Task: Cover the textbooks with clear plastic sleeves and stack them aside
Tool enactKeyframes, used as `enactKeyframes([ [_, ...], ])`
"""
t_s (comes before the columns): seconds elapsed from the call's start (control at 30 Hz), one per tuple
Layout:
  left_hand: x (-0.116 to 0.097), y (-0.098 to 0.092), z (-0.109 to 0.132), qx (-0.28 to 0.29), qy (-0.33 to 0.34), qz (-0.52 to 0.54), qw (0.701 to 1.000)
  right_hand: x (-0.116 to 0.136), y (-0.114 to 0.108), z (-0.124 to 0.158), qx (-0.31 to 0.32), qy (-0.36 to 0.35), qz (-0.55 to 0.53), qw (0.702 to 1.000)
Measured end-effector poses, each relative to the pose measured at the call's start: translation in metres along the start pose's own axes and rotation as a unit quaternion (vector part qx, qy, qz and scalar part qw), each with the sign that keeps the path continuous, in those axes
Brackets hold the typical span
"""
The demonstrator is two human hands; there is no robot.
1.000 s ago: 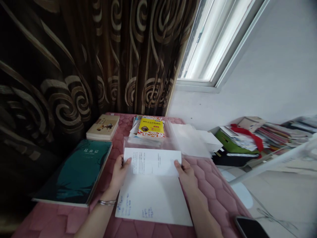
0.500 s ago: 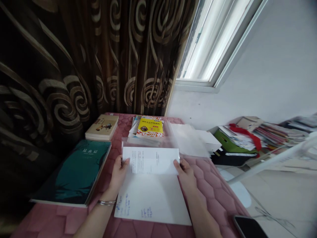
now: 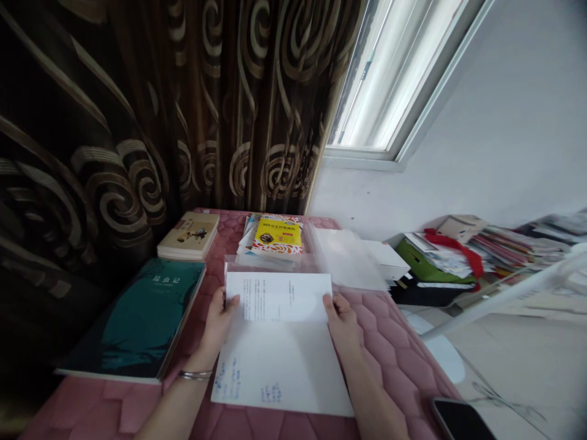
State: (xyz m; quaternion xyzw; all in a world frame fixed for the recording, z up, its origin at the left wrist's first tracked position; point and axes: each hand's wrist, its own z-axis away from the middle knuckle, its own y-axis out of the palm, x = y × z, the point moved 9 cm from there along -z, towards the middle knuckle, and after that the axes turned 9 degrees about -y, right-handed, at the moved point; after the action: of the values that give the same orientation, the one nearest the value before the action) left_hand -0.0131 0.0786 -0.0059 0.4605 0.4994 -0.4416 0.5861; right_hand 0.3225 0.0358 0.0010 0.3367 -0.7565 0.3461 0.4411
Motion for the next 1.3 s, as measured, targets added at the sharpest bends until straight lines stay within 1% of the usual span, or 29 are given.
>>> enactKeyframes([
  [0.1,0.001,-0.001,0.000,-0.011,0.011,-0.008,1.000,0.002,0.002,0.002,0.014,0.024,-0.041,0.999],
  [0.17,0.000,0.000,0.001,-0.008,0.010,-0.007,1.000,0.000,0.004,0.003,0.027,0.041,-0.046,0.998],
  [0.27,0.000,0.003,0.003,0.018,-0.017,0.009,1.000,-0.004,0.005,0.002,0.027,0.046,-0.042,0.998],
  [0.33,0.000,0.006,0.005,0.040,-0.038,0.027,0.998,-0.008,0.004,0.000,0.018,0.040,-0.032,0.999],
  [0.4,-0.001,0.007,0.005,0.048,-0.046,0.034,0.997,-0.010,0.002,0.000,0.007,0.032,-0.014,0.999],
  [0.5,-0.002,0.005,0.004,0.035,-0.026,0.020,0.999,-0.008,0.002,-0.001,0.008,0.017,-0.007,1.000],
  [0.63,-0.001,0.001,0.001,0.008,0.008,0.003,1.000,0.000,0.004,0.000,0.022,0.006,-0.044,0.999],
  [0.7,0.000,0.001,0.001,0.003,0.014,0.000,1.000,0.002,0.005,0.000,0.024,0.001,-0.063,0.998],
  [0.83,0.005,0.004,0.000,0.011,-0.006,0.006,1.000,-0.012,0.008,-0.001,0.038,0.028,-0.061,0.997],
  [0.9,0.006,0.005,0.001,0.019,-0.020,0.011,1.000,-0.018,0.008,-0.001,0.039,0.030,-0.052,0.997],
  [1.0,0.006,0.005,0.002,0.026,-0.033,0.014,0.999,-0.018,0.007,-0.002,0.031,0.020,-0.034,0.999],
  [1.1,0.005,0.002,0.001,0.011,-0.025,0.019,0.999,-0.013,0.008,-0.002,0.018,0.015,-0.029,0.999],
  [1.13,0.005,0.001,0.001,0.006,-0.022,0.023,0.999,-0.011,0.006,-0.002,0.002,0.011,-0.038,0.999],
  [1.23,0.007,0.001,0.000,0.003,-0.013,0.037,0.999,-0.009,-0.006,-0.002,-0.074,0.011,-0.065,0.995],
  [1.27,0.007,0.001,0.000,0.003,-0.010,0.037,0.999,-0.009,-0.009,-0.002,-0.089,0.017,-0.062,0.994],
  [1.3,0.007,0.001,-0.001,0.003,-0.005,0.033,0.999,-0.009,-0.011,-0.002,-0.089,0.022,-0.053,0.994],
])
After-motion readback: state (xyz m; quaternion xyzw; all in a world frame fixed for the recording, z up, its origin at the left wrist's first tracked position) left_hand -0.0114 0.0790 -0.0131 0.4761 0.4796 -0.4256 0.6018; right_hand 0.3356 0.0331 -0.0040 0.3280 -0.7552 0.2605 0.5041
